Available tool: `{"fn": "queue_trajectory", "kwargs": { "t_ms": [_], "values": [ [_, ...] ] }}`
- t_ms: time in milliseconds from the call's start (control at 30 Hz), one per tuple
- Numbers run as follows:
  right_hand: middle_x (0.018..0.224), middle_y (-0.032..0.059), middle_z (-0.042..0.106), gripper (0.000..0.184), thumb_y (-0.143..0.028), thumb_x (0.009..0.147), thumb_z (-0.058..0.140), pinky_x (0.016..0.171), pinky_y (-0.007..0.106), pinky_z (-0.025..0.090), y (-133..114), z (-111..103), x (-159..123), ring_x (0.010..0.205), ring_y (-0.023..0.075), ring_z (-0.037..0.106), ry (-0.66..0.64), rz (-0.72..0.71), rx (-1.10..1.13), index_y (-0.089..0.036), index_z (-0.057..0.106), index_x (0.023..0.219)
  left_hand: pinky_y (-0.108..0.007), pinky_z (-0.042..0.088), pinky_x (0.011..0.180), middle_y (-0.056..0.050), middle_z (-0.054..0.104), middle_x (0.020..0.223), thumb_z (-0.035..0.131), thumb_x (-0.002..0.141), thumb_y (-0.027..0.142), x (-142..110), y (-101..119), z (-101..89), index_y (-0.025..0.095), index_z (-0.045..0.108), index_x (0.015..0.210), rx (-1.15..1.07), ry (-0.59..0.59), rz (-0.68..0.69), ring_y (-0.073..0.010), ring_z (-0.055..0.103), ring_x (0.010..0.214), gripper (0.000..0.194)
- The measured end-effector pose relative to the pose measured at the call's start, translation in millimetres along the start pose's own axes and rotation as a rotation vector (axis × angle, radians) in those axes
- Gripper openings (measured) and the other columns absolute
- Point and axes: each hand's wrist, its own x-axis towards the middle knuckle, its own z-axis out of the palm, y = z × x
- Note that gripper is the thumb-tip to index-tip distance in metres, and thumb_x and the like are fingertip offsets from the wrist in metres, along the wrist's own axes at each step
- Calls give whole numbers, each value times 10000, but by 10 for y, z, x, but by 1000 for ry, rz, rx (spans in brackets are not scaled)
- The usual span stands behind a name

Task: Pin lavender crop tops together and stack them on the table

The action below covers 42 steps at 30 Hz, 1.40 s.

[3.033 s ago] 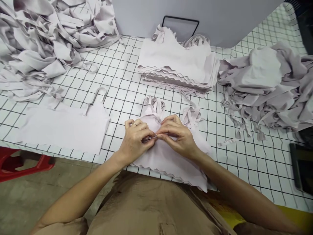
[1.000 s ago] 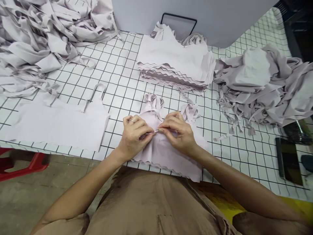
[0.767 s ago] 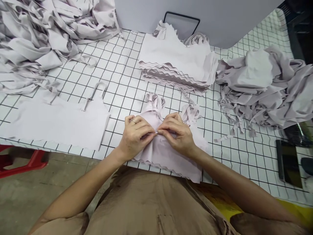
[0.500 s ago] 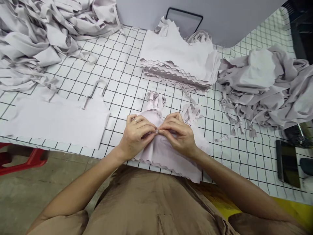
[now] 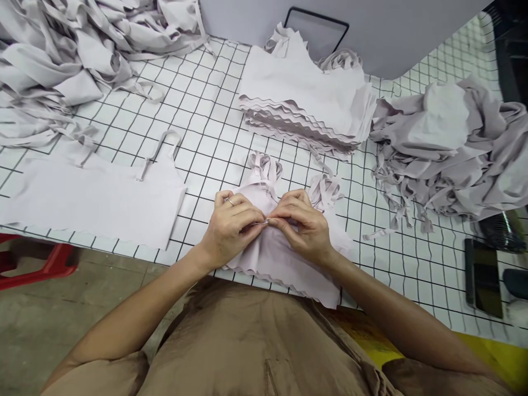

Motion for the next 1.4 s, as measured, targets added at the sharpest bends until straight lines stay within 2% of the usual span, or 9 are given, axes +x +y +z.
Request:
{"fn": "queue_trajectory", "kwargs": {
  "t_ms": [233, 500, 767, 933, 1200, 1400],
  "values": [
    [732, 28, 650, 103, -230, 917, 647, 806, 426, 477, -9, -1, -2, 816, 207, 562, -9, 7, -9, -238, 714, 840, -405, 362, 905, 48, 757, 766, 644, 914, 186, -5, -1, 2, 218, 611, 746, 7, -31, -49, -156, 641, 768, 174],
    [727, 26, 644, 73, -211, 907, 673, 789, 411, 479, -15, 16, -9, 796, 198, 561, 14, -25, -16, -236, 706, 847, -392, 361, 893, 53, 746, 757, 678, 888, 150, -4, -6, 7, 207, 605, 768, -13, 19, -6, -144, 635, 748, 152],
    [724, 29, 645, 87, -215, 907, 664, 784, 410, 466, -12, 21, -7, 804, 205, 549, 18, -17, -43, -233, 700, 830, -393, 360, 891, 45, 758, 770, 627, 931, 190, 2, 3, -5, 216, 605, 754, 8, -28, -34, -151, 641, 763, 181],
    [726, 33, 644, 119, -152, 907, 634, 784, 408, 463, -9, 24, -14, 821, 207, 540, 16, -31, -59, -229, 700, 846, -382, 357, 876, 41, 757, 776, 611, 940, 175, -1, -2, -13, 208, 604, 765, 7, -25, -2, -147, 641, 767, 179],
    [724, 30, 658, 76, -221, 896, 676, 782, 410, 470, 11, 20, 2, 816, 205, 548, 25, -8, -34, -227, 709, 829, -369, 367, 870, 40, 746, 760, 640, 923, 173, 2, -1, -14, 199, 610, 772, -10, -1, 7, -139, 637, 752, 156],
    [725, 20, 648, 56, -201, 892, 688, 787, 405, 462, 6, 10, 6, 785, 191, 553, 26, -42, 5, -234, 715, 855, -371, 362, 853, 45, 742, 749, 637, 923, 165, 1, -5, -7, 198, 604, 765, -13, -5, 10, -138, 638, 745, 165]
  ]
}}
